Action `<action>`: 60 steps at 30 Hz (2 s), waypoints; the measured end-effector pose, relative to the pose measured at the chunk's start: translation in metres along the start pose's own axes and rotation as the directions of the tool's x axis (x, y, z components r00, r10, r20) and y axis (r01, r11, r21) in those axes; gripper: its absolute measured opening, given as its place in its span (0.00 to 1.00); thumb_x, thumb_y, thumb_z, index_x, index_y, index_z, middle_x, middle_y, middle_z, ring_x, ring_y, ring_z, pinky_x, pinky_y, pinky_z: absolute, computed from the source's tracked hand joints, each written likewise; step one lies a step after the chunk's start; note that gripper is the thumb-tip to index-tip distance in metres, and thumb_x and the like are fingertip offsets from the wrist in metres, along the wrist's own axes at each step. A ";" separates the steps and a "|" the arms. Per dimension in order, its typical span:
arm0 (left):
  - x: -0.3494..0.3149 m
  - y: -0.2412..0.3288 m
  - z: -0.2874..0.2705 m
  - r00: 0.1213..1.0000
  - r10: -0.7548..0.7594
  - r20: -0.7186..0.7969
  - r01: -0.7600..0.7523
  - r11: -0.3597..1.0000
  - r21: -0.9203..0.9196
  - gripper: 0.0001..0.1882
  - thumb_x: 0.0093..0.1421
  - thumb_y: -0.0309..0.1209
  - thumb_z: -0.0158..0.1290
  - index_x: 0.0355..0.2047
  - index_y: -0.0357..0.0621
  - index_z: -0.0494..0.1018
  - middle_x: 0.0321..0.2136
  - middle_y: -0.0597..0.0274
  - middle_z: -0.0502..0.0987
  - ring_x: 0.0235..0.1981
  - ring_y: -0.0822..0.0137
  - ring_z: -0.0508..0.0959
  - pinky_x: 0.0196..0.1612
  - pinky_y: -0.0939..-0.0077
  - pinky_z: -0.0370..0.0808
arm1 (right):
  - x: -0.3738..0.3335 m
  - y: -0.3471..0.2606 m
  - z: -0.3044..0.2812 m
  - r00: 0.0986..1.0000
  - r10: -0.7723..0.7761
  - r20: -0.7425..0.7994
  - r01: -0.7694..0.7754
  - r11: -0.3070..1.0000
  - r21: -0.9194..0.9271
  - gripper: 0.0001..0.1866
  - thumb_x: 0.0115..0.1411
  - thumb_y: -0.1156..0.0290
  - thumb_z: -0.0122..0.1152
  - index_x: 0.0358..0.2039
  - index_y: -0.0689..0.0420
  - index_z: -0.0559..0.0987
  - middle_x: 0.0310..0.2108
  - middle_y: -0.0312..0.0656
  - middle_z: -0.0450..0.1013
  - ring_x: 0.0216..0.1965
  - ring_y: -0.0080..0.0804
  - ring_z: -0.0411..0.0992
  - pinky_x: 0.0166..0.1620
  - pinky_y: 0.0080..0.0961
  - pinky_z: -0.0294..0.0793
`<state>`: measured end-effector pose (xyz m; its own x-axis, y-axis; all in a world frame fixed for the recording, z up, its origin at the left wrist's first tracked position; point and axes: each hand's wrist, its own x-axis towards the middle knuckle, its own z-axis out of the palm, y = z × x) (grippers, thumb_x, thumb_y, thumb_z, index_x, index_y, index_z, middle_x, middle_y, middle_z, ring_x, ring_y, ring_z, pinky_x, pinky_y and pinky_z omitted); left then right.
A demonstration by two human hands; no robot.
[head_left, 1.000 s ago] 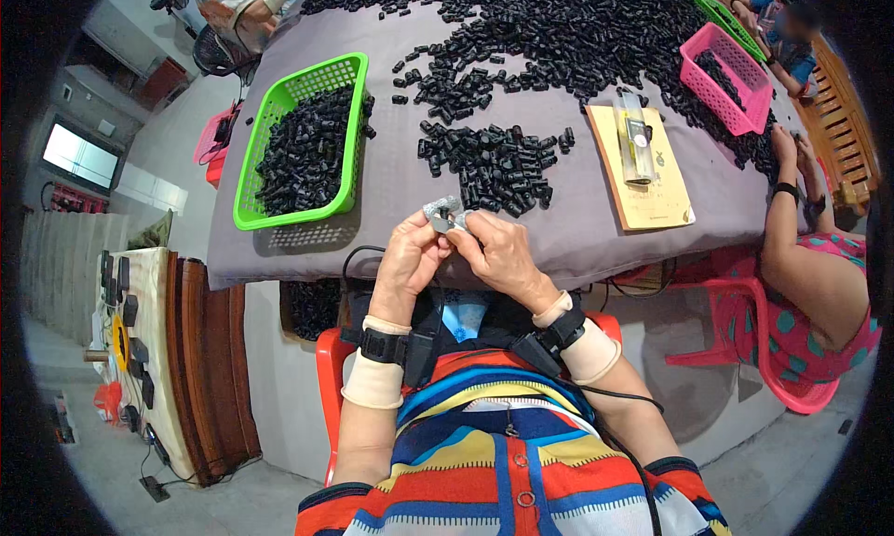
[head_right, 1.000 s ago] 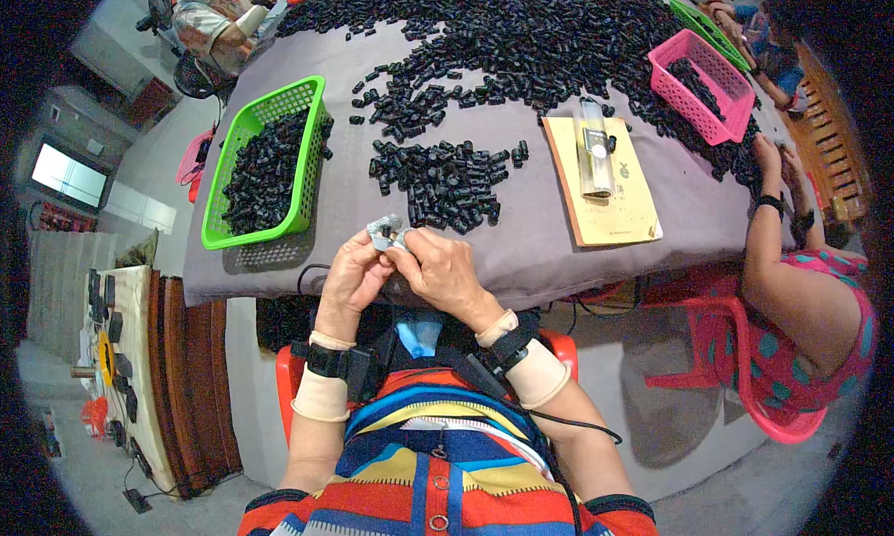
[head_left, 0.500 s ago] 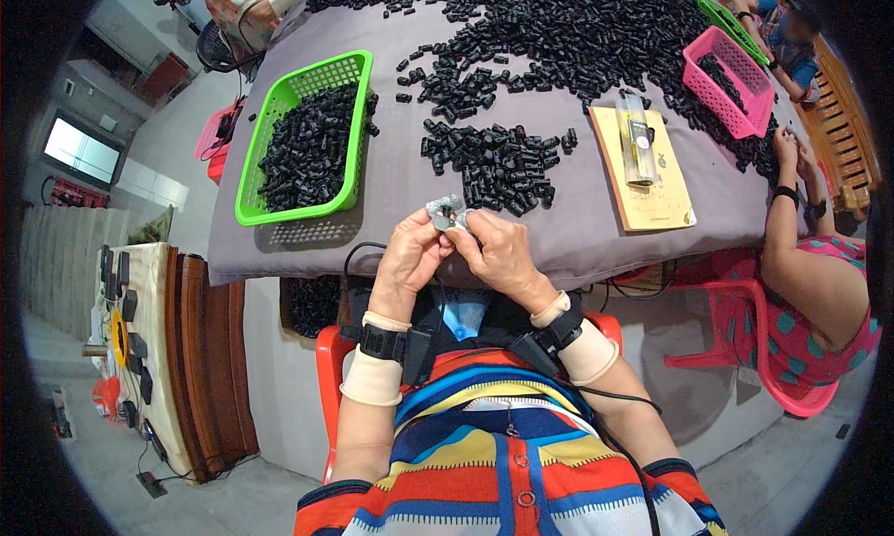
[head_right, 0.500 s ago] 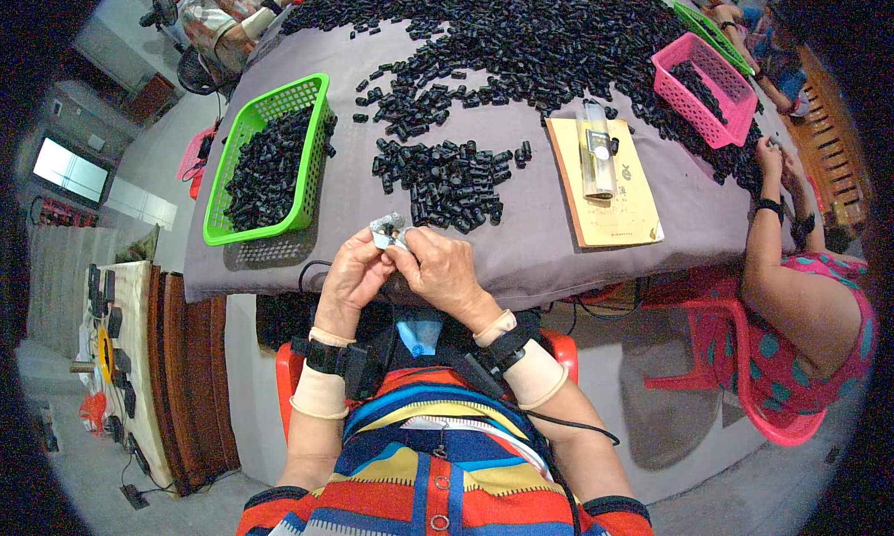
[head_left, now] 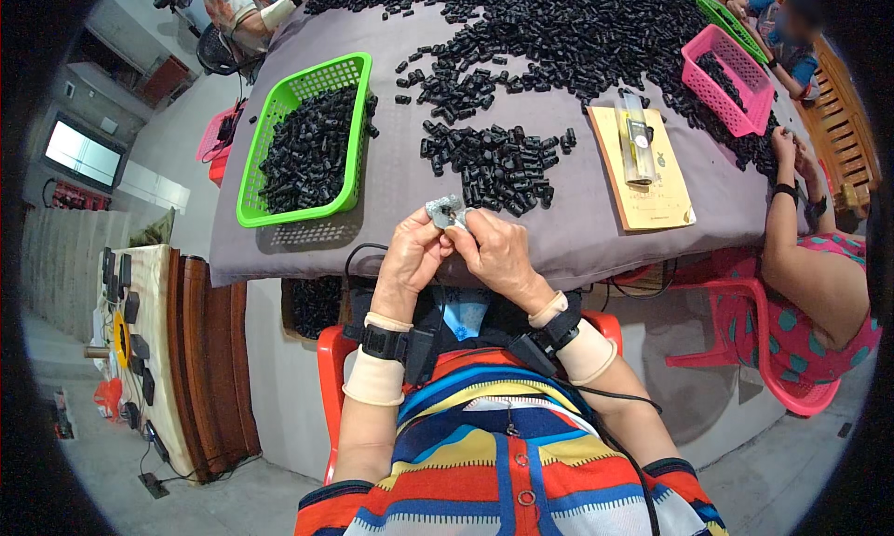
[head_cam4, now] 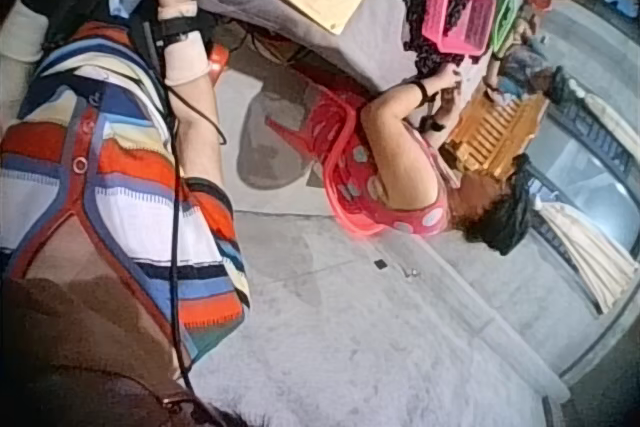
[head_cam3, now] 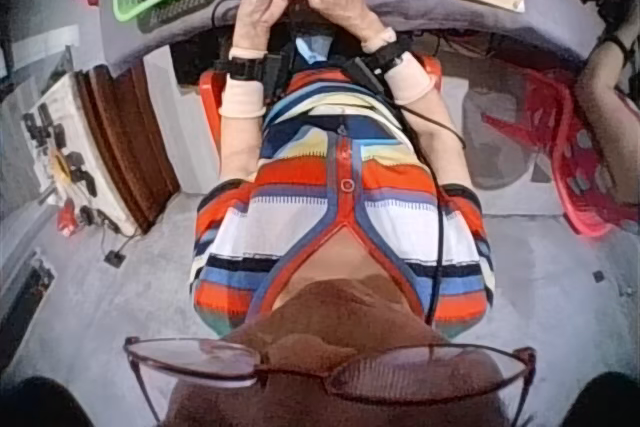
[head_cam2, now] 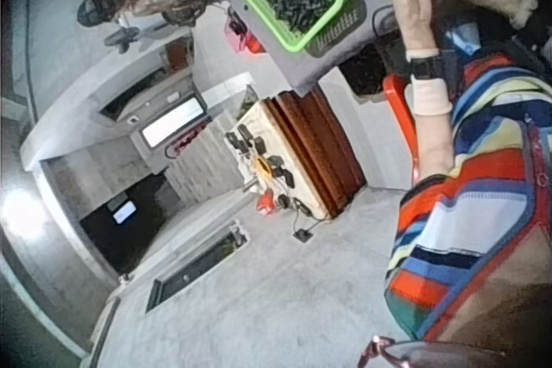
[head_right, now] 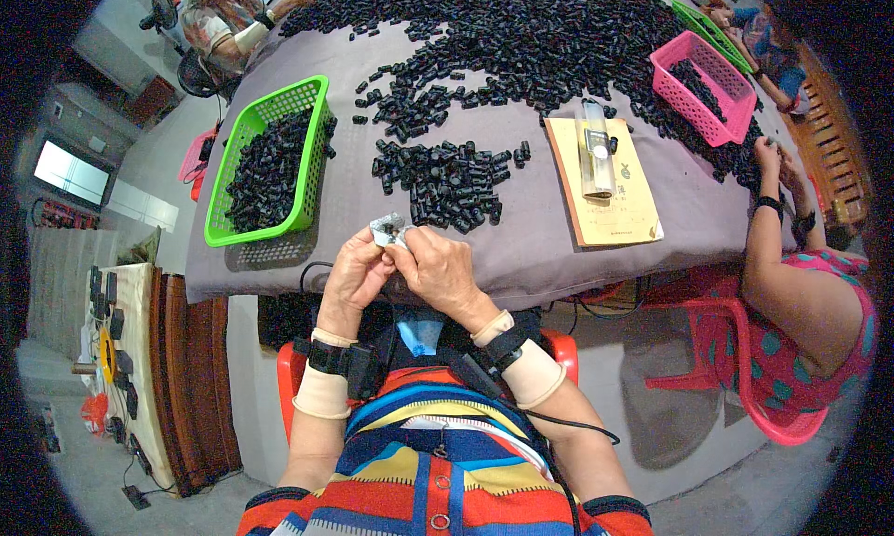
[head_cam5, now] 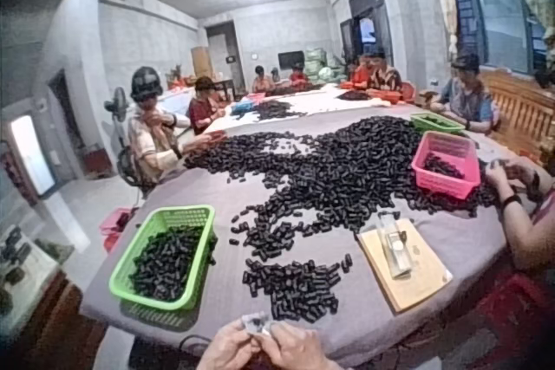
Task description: Sorting and inspecting small black shoe components at a manufacturing table.
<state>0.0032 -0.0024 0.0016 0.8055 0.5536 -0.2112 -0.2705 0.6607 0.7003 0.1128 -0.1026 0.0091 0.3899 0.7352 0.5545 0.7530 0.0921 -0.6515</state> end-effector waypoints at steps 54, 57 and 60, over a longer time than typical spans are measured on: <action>0.026 0.071 0.031 0.811 0.562 0.160 -0.230 0.055 0.972 0.10 0.50 0.21 0.52 0.34 0.42 0.75 0.23 0.61 0.74 0.22 0.70 0.72 0.26 0.78 0.69 | 0.004 0.008 -0.015 0.950 0.310 0.046 -0.304 0.874 0.380 0.12 0.59 0.67 0.52 0.23 0.62 0.68 0.14 0.41 0.63 0.16 0.25 0.57 0.21 0.25 0.60; 0.049 0.047 0.011 0.788 0.545 0.285 -0.254 -0.133 0.958 0.10 0.48 0.19 0.52 0.32 0.40 0.74 0.27 0.53 0.72 0.28 0.59 0.74 0.31 0.71 0.71 | 0.001 0.002 -0.014 0.951 0.305 0.052 -0.297 0.855 0.424 0.12 0.58 0.67 0.53 0.24 0.62 0.68 0.15 0.42 0.63 0.17 0.24 0.57 0.22 0.25 0.61; 0.060 0.046 0.009 0.822 0.474 0.315 -0.226 -0.237 0.945 0.10 0.45 0.18 0.52 0.31 0.38 0.71 0.31 0.51 0.70 0.33 0.51 0.73 0.35 0.65 0.71 | 0.001 0.006 -0.012 0.949 0.306 0.068 -0.306 0.857 0.414 0.12 0.58 0.68 0.53 0.23 0.62 0.68 0.15 0.44 0.64 0.17 0.27 0.59 0.22 0.26 0.62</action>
<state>0.0437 0.0565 0.0269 0.7003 0.6088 0.3728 0.3806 -0.7602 0.5265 0.1239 -0.1093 0.0122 0.5648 0.7720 0.2917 0.3065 0.1319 -0.9427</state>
